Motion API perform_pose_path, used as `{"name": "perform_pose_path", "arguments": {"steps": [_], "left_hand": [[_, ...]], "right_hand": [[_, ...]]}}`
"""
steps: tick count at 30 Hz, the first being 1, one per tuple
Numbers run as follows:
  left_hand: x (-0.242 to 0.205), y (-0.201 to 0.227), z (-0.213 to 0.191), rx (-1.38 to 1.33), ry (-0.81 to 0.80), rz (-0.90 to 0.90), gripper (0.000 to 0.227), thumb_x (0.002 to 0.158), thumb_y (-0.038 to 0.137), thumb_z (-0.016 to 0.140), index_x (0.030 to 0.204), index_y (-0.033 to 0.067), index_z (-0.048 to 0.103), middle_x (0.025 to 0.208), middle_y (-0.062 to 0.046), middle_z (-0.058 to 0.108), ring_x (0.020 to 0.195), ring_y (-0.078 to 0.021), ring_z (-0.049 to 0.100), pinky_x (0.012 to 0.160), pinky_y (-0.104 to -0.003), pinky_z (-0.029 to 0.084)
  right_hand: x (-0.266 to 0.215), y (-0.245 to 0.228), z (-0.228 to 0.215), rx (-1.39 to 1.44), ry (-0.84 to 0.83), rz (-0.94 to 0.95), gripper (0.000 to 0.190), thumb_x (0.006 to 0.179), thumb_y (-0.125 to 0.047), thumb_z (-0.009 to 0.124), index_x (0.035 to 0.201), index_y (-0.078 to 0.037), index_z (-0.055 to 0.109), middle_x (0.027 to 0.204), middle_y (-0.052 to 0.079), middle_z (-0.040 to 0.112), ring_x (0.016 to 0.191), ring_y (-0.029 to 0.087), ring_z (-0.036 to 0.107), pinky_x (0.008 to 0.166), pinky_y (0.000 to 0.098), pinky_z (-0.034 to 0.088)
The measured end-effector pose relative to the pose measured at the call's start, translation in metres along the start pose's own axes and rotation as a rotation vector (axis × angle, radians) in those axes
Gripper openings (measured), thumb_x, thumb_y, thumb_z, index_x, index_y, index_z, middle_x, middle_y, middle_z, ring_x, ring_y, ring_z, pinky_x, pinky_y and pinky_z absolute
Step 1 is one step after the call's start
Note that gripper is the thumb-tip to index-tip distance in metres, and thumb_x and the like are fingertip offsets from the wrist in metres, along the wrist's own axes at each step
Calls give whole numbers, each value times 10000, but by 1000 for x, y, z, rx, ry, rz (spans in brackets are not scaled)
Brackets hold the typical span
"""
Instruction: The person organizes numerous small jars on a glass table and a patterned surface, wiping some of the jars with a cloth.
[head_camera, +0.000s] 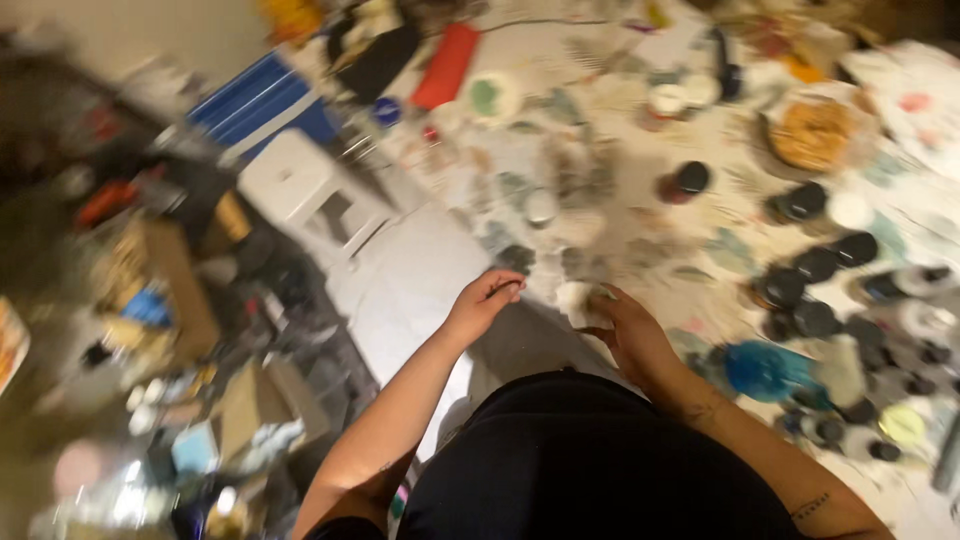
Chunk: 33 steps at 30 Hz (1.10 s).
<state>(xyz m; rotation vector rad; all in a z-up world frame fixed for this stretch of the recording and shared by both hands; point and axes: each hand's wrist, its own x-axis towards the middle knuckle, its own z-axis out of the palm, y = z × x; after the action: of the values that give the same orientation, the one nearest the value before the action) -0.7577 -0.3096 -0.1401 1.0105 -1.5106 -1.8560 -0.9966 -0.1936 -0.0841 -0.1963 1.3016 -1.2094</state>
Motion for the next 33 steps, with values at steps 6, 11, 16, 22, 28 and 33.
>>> {"name": "perform_pose_path", "arguments": {"steps": [6,11,16,22,28,33], "left_hand": [[143,-92,82,152,-186,-152,293,1003,241,706,1287,167,703,1197,-97,734,1034,-196,737,911,-327,564],[235,-68,148,374,-264,-93,497,945,297,785,1387,158,605,1296,-109,690,1157,-252,693,958,-387,561],[334,-102,187,659,-236,39,717,894,331,794,1476,88,452,1403,-158,587,1250,-302,643,1050,-424,554],[388,-112,233,907,-223,91,1126,757,313,916,1615,91,222,1664,-128,248,1527,-314,267,1228,-436,281],[382,-79,220,924,-270,-45,850,735,374,877,1432,191,427,1397,-197,539,1256,-411,540,978,-543,495],[325,-29,197,93,-439,164,931,742,123,907,1535,109,419,1420,-266,455,1331,-508,471,1039,-613,489]], "right_hand": [[-14,-28,-73,229,324,-143,331,899,-62,666,1228,-37,694,990,132,667,856,283,687,749,448,612],[-11,-32,-118,341,456,-241,292,897,11,672,1187,35,701,955,186,679,806,301,686,747,477,612],[-14,-50,-128,435,656,-303,318,897,46,675,1215,42,694,977,202,689,827,290,676,756,448,604],[-3,-46,-146,578,949,-135,555,913,-57,537,1460,28,509,1610,109,438,1264,266,536,966,414,521],[20,-74,-140,699,861,-157,424,1000,5,447,1414,81,493,1562,178,469,1394,367,505,1050,448,536],[27,-146,-84,225,676,-586,435,1068,-77,398,1482,6,502,1509,178,545,1418,286,493,1133,430,439]]}}
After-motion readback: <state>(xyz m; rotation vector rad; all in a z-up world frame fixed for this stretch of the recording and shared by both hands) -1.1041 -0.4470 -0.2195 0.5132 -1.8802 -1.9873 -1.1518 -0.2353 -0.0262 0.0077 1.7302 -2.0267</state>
